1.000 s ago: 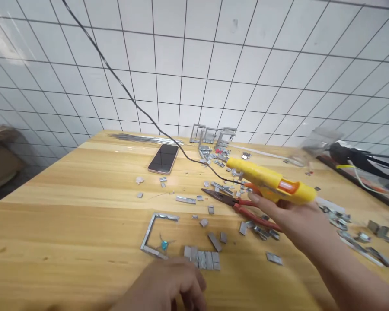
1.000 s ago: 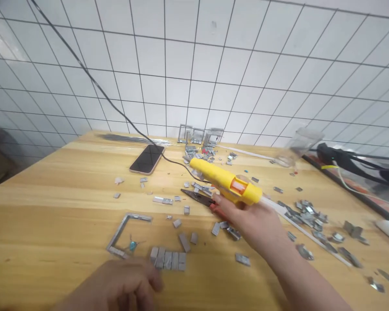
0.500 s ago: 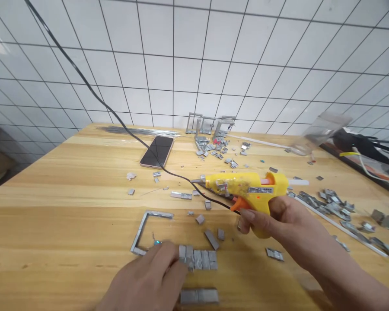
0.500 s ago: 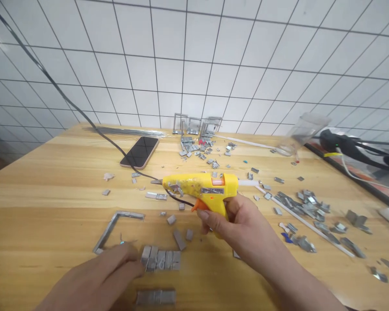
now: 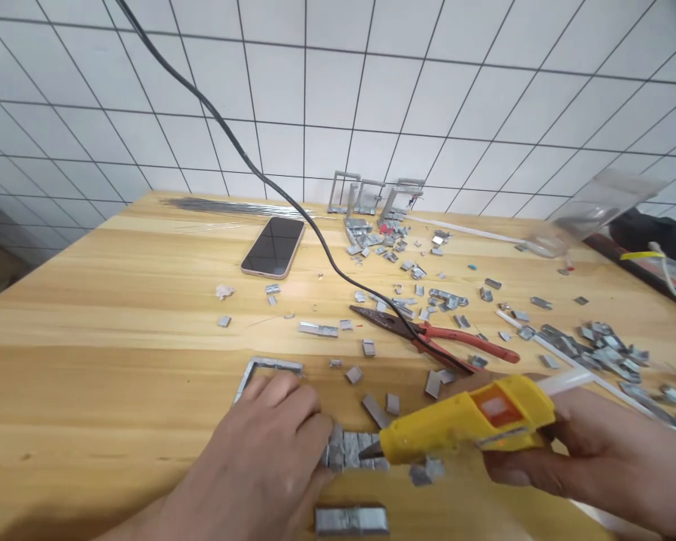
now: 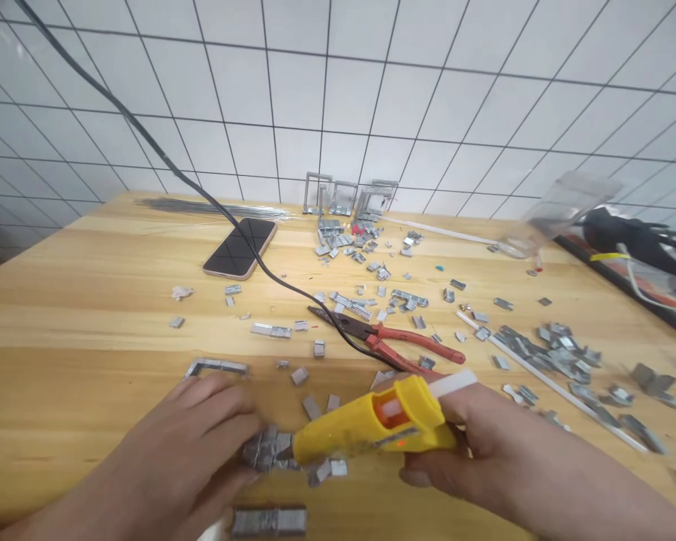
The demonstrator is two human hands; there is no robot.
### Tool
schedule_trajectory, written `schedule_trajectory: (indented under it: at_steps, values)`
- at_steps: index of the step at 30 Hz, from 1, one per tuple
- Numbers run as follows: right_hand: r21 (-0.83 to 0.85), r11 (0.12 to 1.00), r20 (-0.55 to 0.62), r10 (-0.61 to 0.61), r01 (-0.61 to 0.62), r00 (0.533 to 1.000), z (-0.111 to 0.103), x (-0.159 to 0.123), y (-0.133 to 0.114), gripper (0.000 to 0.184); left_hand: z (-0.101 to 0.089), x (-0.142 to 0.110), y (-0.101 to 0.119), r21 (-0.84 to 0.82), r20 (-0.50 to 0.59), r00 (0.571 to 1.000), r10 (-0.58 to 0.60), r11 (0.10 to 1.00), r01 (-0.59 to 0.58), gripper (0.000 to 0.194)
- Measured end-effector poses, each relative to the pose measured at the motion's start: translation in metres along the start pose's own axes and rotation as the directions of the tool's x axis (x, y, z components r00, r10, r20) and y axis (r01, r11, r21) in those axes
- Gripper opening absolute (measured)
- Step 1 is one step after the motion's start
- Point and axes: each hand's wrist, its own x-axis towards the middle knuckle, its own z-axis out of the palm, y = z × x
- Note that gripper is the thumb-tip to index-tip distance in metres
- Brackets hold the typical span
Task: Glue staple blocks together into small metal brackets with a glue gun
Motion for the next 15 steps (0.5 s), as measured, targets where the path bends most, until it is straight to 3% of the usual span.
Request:
schedule_trajectory:
  at_steps: [2, 3, 9, 15]
  values:
    - [-0.026, 1.0, 0.114, -0.001, 0.004, 0.994, 0.0, 0.0, 0.006, 0.031, 0.0, 0.001, -0.002, -0.012, -0.025, 1.0, -0.011, 1.0, 0.011, 0.006]
    - [-0.039, 0.999, 0.096, 0.003, 0.001, 0.995, 0.0, 0.0, 0.01, 0.035, 0.0, 0.001, -0.004, -0.014, -0.037, 0.999, -0.019, 1.0, 0.018, 0.006]
    - [-0.045, 0.998, -0.094, 0.046, -0.05, 0.995, 0.01, -0.005, 0.017, 0.036, -0.001, 0.001, -0.006, 0.045, -0.056, 0.996, -0.076, 0.996, 0.078, 0.004]
    - [-0.091, 0.996, -0.306, -0.011, -0.017, 0.952, 0.021, -0.008, 0.016, 0.036, 0.015, 0.001, -0.013, 0.063, -0.132, 0.991, 0.015, 0.998, -0.006, 0.008]
